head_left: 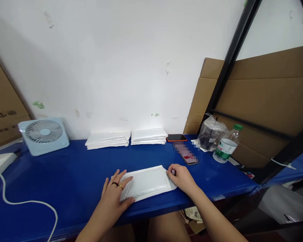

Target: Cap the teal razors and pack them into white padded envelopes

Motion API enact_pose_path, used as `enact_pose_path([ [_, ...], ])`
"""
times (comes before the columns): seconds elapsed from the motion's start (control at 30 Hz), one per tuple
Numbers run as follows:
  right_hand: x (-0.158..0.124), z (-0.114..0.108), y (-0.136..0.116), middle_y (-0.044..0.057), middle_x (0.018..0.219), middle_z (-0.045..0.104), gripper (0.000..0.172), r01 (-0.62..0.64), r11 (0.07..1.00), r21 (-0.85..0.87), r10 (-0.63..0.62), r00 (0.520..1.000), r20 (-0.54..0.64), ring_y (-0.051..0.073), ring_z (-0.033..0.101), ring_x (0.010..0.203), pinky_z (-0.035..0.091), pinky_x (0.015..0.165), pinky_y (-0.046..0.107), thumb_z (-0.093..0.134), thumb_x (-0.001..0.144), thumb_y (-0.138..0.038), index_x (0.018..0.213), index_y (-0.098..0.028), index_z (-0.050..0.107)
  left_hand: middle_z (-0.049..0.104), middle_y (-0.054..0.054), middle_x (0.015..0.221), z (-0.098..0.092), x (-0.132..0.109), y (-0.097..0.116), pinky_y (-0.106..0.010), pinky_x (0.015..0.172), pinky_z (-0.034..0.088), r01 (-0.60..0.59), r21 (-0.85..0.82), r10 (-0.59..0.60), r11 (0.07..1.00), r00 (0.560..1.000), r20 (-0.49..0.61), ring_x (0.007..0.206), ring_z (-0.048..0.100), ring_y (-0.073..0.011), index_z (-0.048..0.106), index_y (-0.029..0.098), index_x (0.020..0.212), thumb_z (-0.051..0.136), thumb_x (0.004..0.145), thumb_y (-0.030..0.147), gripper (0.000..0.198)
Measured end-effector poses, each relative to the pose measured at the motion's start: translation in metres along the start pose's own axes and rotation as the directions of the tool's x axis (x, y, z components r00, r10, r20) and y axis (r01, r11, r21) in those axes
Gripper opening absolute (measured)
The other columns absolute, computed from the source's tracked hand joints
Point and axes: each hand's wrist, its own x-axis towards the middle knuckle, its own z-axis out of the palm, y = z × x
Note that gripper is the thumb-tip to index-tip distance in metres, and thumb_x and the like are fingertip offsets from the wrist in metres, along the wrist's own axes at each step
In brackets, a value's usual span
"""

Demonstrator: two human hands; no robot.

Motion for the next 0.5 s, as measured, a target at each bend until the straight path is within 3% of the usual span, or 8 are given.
enact_pose_path([
  [0.07,-0.002,-0.001,-0.002,0.002,0.068,0.061,0.016,-0.055,0.998,-0.028,0.056,0.998,0.033,0.015,0.054,0.064,0.035,0.057,0.024,0.046,0.078,-0.023,0.068,-0.019,0.058,0.037,-0.001,0.139,-0.004,0.007,-0.005,-0.054,0.106,0.015,0.029,0.074,-0.027,0.997,0.999,-0.022,0.133,0.021,-0.0265,0.050,0.034,0.120,0.053,0.077,0.032,0.043],
  [0.17,-0.012,-0.009,-0.005,0.002,0.065,0.060,0.016,-0.082,0.997,0.001,0.081,0.981,0.178,0.015,0.053,0.061,0.032,0.052,0.023,0.050,0.077,-0.028,0.065,-0.019,0.057,0.040,-0.004,0.138,-0.010,0.016,-0.006,-0.055,0.105,0.016,0.132,0.191,-0.106,0.973,0.984,-0.141,0.133,0.021,-0.0276,0.053,0.029,0.118,0.044,0.082,0.024,0.037],
  [0.23,-0.020,-0.016,-0.010,0.001,0.072,0.061,0.014,-0.052,0.998,0.037,0.043,0.976,0.213,0.015,0.053,0.064,0.034,0.054,0.023,0.056,0.073,-0.034,0.076,-0.020,0.058,0.038,-0.008,0.138,-0.008,0.019,0.001,-0.054,0.105,0.018,0.180,0.224,-0.131,0.958,0.967,-0.219,0.133,0.022,-0.0281,0.052,0.025,0.121,0.039,0.084,0.019,0.039],
  [0.27,-0.024,-0.018,-0.014,0.002,0.081,0.060,0.021,-0.028,0.998,0.049,0.018,0.981,0.192,0.016,0.054,0.069,0.036,0.057,0.023,0.059,0.070,-0.034,0.086,-0.021,0.058,0.037,-0.009,0.139,-0.006,0.019,0.007,-0.053,0.105,0.020,0.172,0.218,-0.120,0.961,0.965,-0.235,0.132,0.023,-0.0279,0.050,0.024,0.122,0.038,0.084,0.018,0.040],
  [0.37,-0.028,-0.020,-0.026,0.004,0.106,0.053,0.053,0.091,0.994,0.056,-0.097,0.989,0.114,0.020,0.051,0.091,0.039,0.073,0.027,0.063,0.061,-0.023,0.112,-0.024,0.048,0.033,-0.008,0.141,0.007,0.017,0.032,-0.049,0.105,0.025,0.002,0.132,0.020,0.991,0.986,-0.166,0.131,0.027,-0.0258,0.046,0.024,0.126,0.041,0.085,0.025,0.041],
  [0.43,-0.026,-0.017,-0.031,0.004,0.109,0.050,0.056,0.169,0.984,0.061,-0.176,0.975,0.139,0.020,0.048,0.096,0.038,0.079,0.028,0.059,0.059,-0.015,0.113,-0.023,0.048,0.031,-0.006,0.142,0.016,0.015,0.050,-0.049,0.105,0.025,-0.132,0.062,0.137,0.989,0.988,-0.077,0.131,0.026,-0.0259,0.043,0.027,0.128,0.044,0.085,0.033,0.043],
  [0.5,-0.023,-0.012,-0.031,0.004,0.103,0.050,0.050,0.183,0.981,0.064,-0.191,0.968,0.164,0.018,0.050,0.088,0.039,0.076,0.026,0.053,0.059,-0.009,0.107,-0.021,0.050,0.035,-0.005,0.141,0.022,0.015,0.062,-0.053,0.105,0.022,-0.177,0.020,0.178,0.984,0.984,-0.011,0.132,0.024,-0.0281,0.041,0.030,0.129,0.045,0.084,0.040,0.046],
])
